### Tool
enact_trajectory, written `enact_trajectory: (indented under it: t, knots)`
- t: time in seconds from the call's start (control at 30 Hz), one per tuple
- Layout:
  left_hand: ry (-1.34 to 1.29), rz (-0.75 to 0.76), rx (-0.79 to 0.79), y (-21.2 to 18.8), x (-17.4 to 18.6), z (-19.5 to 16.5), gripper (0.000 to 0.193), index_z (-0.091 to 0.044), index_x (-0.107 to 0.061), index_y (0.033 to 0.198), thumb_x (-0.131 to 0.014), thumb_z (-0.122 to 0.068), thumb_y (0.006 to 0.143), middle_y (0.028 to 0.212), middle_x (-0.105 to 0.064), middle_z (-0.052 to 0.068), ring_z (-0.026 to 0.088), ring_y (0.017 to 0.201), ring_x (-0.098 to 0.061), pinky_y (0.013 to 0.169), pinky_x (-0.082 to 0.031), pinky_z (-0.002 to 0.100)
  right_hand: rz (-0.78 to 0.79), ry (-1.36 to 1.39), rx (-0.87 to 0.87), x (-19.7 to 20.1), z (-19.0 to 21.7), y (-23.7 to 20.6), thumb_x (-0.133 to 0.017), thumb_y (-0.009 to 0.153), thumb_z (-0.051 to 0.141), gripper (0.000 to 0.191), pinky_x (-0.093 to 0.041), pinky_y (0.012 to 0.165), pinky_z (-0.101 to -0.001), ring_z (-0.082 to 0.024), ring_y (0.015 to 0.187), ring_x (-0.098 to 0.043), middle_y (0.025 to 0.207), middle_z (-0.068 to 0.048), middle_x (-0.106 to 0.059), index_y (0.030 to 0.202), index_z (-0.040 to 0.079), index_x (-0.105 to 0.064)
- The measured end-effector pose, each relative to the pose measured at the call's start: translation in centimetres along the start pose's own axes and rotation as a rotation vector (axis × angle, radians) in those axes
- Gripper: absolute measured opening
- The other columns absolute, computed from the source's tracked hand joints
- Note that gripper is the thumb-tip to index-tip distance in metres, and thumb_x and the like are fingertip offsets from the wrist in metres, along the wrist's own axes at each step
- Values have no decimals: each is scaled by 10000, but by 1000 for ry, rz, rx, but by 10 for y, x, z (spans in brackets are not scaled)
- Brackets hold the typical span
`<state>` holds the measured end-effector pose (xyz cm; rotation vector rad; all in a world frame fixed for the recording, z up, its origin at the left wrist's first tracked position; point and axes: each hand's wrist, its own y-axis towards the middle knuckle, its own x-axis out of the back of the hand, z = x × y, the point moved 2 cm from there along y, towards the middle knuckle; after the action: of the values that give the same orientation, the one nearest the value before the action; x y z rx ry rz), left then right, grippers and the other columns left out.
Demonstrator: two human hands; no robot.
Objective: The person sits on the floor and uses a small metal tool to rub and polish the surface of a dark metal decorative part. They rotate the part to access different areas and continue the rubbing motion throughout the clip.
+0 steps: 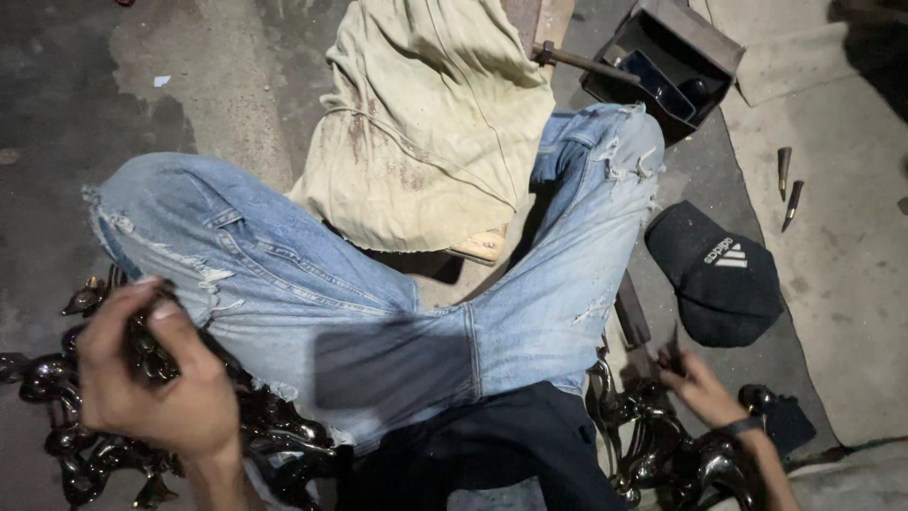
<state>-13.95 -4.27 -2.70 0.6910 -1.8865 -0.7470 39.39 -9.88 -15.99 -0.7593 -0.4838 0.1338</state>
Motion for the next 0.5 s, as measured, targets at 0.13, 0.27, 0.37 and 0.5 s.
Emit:
enact_trajectory:
  t: [0.13,0.27,0.37,0.5]
  knots:
    - [-76,-18,35,-8,-1,-9,131,96,-602,1230,-551,96,1109,1202,-687,196,291,1159,-722,1093,-624,392,-63,-416,8,-8,-7,-15,-727,832,362,568,-584,868,-445,-308,955,-705,987,-139,-772,1249,10,-568]
    - [-165,-35,60,-10,-3,-9,105,83,-580,1224,-549,104,1126,1231,-681,189,268,1149,-704,1071,-593,362,18,-417,-175,-15,-4,-28,-791,826,438,654,-580,900,-427,-304,1005,-763,1030,-175,-752,1271,41,-522]
    - [-199,-56,71,-8,-5,-11,110,87,-595,1239,-571,110,1134,1213,-682,198,276,1142,-722,1049,-643,349,78,-371,-87,-16,-1,-32,-961,706,401,782,-577,910,-421,-293,1060,-743,1082,-163,-733,1243,48,-514]
    - [-213,-65,86,-1,-5,-20,125,80,-597,1242,-582,118,1124,1196,-682,192,267,1131,-720,1016,-647,332,26,-485,-56,-18,-17,-31,-939,701,380,832,-596,902,-423,-291,1040,-774,1098,-161,-798,1319,53,-490]
